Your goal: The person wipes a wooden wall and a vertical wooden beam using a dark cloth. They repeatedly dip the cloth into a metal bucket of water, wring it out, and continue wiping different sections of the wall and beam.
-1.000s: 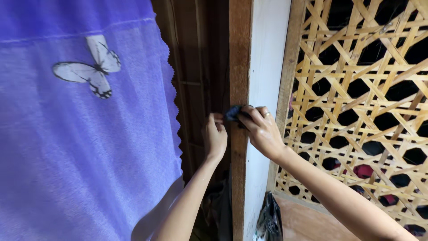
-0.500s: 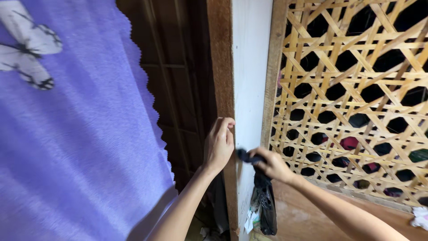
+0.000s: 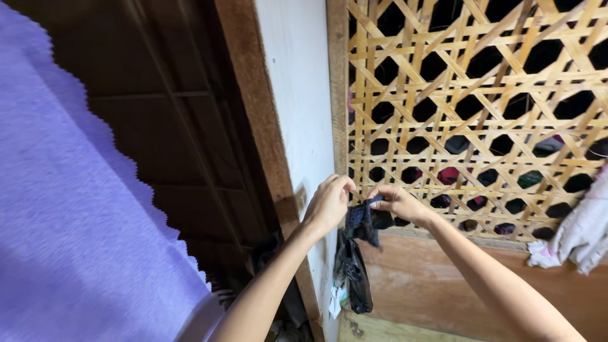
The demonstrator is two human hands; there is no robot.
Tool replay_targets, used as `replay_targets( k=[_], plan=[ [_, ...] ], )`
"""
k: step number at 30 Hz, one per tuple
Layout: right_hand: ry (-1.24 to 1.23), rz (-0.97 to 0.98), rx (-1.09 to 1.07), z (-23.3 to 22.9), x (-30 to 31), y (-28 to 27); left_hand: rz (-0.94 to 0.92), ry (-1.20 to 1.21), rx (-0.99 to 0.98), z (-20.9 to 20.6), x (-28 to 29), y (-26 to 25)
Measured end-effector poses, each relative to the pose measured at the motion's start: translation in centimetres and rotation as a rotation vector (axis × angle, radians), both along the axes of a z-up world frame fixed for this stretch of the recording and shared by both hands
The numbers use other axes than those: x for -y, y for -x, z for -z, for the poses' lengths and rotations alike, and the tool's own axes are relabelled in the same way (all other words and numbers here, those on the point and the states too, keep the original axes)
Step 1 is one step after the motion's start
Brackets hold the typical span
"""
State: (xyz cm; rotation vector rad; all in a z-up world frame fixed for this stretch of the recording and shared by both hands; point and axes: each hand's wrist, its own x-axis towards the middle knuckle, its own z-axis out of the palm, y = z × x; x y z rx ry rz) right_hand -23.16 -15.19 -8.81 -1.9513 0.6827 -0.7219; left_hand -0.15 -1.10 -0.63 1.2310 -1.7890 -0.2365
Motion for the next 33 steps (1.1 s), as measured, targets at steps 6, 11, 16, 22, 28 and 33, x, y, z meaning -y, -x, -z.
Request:
replay_targets(
  k=[6,11,16,22,28,33],
  plan=[
    [0.011,-0.021,0.044,-4.5,-0.3,2.8,0.324,-0.326,-0.045,4.0,6.7,1.4],
    [0.112,0.126,0.013,-6.6,-0.8,5.9,0.584,-0.377,-0.181,6.8,9.0,3.5],
    [0.17,0.183,-0.045,-7.3,0.5,8.7,0.333,-0.585,-0.15,2.4,7.0,5.0],
    [0.062,0.253,-0.046,-7.3,2.4,11.4,0.197,-0.415,0.143,0.8,8.2,5.7],
    [0.117,0.312,-0.219,-8.6,2.8,13.6,0.15,0.163,0.23,4.1,13.0,6.0],
    [0.109,0.44,-0.253,-8.4,3.8,14.0,0.073,-0.42,0.182,3.9,14.6,7.4]
  ],
)
